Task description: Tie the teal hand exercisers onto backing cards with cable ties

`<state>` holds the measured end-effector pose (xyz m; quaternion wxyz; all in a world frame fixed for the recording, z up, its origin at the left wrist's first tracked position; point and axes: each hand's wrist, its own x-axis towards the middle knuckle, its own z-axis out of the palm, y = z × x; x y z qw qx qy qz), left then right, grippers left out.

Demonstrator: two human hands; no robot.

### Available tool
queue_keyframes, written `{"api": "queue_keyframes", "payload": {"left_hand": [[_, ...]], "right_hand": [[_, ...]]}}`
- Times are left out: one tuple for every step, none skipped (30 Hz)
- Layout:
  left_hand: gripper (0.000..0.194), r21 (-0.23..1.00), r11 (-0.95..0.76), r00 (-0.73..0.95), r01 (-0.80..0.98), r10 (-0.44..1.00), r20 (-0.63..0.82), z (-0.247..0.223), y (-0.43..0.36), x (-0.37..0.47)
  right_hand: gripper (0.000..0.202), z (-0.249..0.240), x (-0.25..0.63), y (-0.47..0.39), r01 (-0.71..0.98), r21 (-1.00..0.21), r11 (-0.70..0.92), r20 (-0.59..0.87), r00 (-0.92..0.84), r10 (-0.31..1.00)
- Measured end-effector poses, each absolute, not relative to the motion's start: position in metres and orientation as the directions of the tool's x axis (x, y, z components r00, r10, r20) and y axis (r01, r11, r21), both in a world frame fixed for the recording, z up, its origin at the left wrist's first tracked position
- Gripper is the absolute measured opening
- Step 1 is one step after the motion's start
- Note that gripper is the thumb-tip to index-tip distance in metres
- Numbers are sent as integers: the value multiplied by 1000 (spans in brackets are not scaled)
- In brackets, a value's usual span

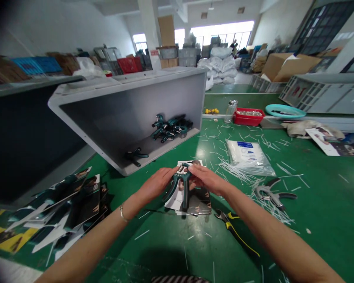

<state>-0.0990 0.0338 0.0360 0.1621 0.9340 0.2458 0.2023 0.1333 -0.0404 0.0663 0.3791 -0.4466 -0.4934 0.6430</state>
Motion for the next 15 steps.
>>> {"api": "queue_keyframes", "payload": {"left_hand": [[54,401,-824,814,399,520,259,28,42,-96],[53,399,-824,830,402,513,221,21,50,-93],[51,400,-823,842,404,505,188,15,56,-91],[49,408,-820,851,403,499,162,9,62,-90],[47,424,-813,855,399,496,148,4,65,-89],[44,448,-803,854,392,499,146,0,66,-88],[42,475,-791,849,384,505,154,-3,66,-87],[39,501,-779,841,378,514,166,-6,63,-86],[37,519,-769,832,374,525,179,-9,60,-85],[36,528,-762,822,374,536,191,-11,56,-84],[37,531,-761,818,373,540,200,-12,53,-82],[37,531,-764,819,366,536,206,-14,51,-81],[38,536,-766,820,356,531,215,-15,50,-80],[39,548,-762,815,345,533,228,-16,50,-81],[40,570,-745,796,347,555,241,-18,49,-82]], "right_hand": [[46,55,134,-45,-23,-971,-239,-223,-289,931],[49,46,134,-48,21,-968,-252,-249,-257,934],[55,37,134,-49,70,-962,-265,-275,-220,936],[61,29,135,-50,112,-953,-281,-298,-183,937],[67,24,135,-51,138,-945,-297,-317,-157,935],[70,19,135,-51,150,-939,-309,-330,-138,934],[70,16,135,-51,163,-933,-320,-342,-126,931],[69,13,134,-52,188,-925,-329,-353,-111,929],[69,11,134,-53,224,-916,-333,-359,-88,929],[69,9,133,-55,269,-905,-329,-357,-63,932],[70,7,132,-57,314,-894,-319,-348,-40,937],[71,5,130,-60,349,-886,-306,-335,-23,942],[71,3,128,-63,368,-883,-292,-320,-15,947],[71,1,126,-66,371,-885,-282,-308,-11,951],[71,0,124,-68,365,-889,-278,-300,-4,954]]}}
